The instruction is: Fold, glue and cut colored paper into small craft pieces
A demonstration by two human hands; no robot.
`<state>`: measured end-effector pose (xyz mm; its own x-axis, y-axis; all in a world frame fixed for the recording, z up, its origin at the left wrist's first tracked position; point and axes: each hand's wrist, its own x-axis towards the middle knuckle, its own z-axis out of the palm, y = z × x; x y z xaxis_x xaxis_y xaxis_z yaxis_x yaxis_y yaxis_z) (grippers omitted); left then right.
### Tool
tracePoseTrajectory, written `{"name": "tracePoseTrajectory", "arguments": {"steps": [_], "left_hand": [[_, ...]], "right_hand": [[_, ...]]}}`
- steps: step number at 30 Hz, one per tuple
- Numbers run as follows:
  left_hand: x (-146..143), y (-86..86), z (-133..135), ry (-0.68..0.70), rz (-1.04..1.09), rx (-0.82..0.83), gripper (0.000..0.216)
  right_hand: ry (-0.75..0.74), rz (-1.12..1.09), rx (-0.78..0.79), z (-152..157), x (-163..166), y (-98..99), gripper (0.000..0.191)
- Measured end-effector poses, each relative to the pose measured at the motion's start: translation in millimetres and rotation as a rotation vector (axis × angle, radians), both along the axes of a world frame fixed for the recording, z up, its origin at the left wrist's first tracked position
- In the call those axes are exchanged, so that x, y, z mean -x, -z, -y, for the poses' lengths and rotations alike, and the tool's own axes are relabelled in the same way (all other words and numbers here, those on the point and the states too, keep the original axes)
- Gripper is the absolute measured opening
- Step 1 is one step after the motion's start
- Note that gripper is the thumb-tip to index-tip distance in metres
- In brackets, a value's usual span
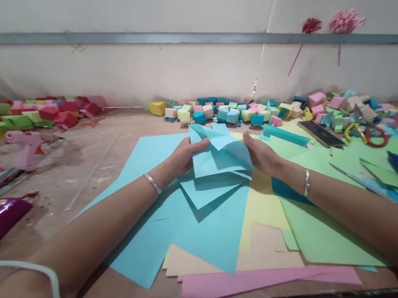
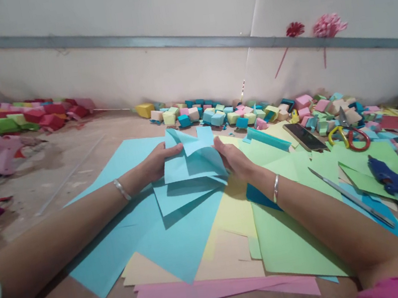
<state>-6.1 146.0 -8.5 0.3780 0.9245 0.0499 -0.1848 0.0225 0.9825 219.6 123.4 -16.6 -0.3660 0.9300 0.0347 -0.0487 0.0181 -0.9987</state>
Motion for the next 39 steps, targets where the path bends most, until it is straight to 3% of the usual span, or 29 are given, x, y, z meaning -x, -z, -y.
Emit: {"name": "tracePoseTrajectory", "arguments": {"steps": [3,6,10,14,16,21,25,27,30,34,39], "left_hand": [[2.8,0.0,-4.5,-0.013,0.001,0.009,0.034],[3.2,-0.5,-5.0,-0.001,-0.011,-0.004,0.037],[3.2,2.2,-3.4,0.030,-0.057,-0.057,0.044],[3.8,4.8,-5.9,-0.011,-0.100,-0.147,0.050],[3.5,1.4,-6.9,-0.068,-0.113,-0.225,0.049],[2.3,-15.5,2.9,-0.244,-0.319,-0.766,0.025],[4.0,-13.0,11.0,-0.090,-0.507,-1.114,0.022],[6.3,-7.1,8.7,0.007,-0.585,-1.176,0.027],[11.5,0.1,-0.4,0.091,-0.632,-1.171,0.037],[18.6,5.0,-11.0,0.210,-0.660,-1.084,0.022],[20.0,7.1,-12.4,0.244,-0.653,-0.956,0.024]], "right_hand": [[-0.147,0.036,-0.159,-0.3,-6.0,-8.8,0.056],[-0.079,0.148,-0.320,1.3,-5.0,-10.8,0.050],[0.189,0.159,-0.192,-0.5,-0.3,-0.9,0.042],[0.221,0.071,-0.154,-4.7,-1.1,4.0,0.033],[0.259,0.084,-0.287,-6.1,-3.6,2.1,0.026],[0.500,0.230,-0.854,-6.1,-12.9,-3.2,0.015],[0.389,0.403,-1.054,-4.8,-17.6,1.8,0.025],[0.302,0.474,-1.101,-6.7,-19.0,6.2,0.033],[0.104,0.552,-1.133,-13.4,-22.4,12.0,0.032],[-0.197,0.678,-1.179,-22.1,-28.2,16.4,0.028],[-0.267,0.715,-1.224,-21.4,-28.1,17.6,0.026]]}}
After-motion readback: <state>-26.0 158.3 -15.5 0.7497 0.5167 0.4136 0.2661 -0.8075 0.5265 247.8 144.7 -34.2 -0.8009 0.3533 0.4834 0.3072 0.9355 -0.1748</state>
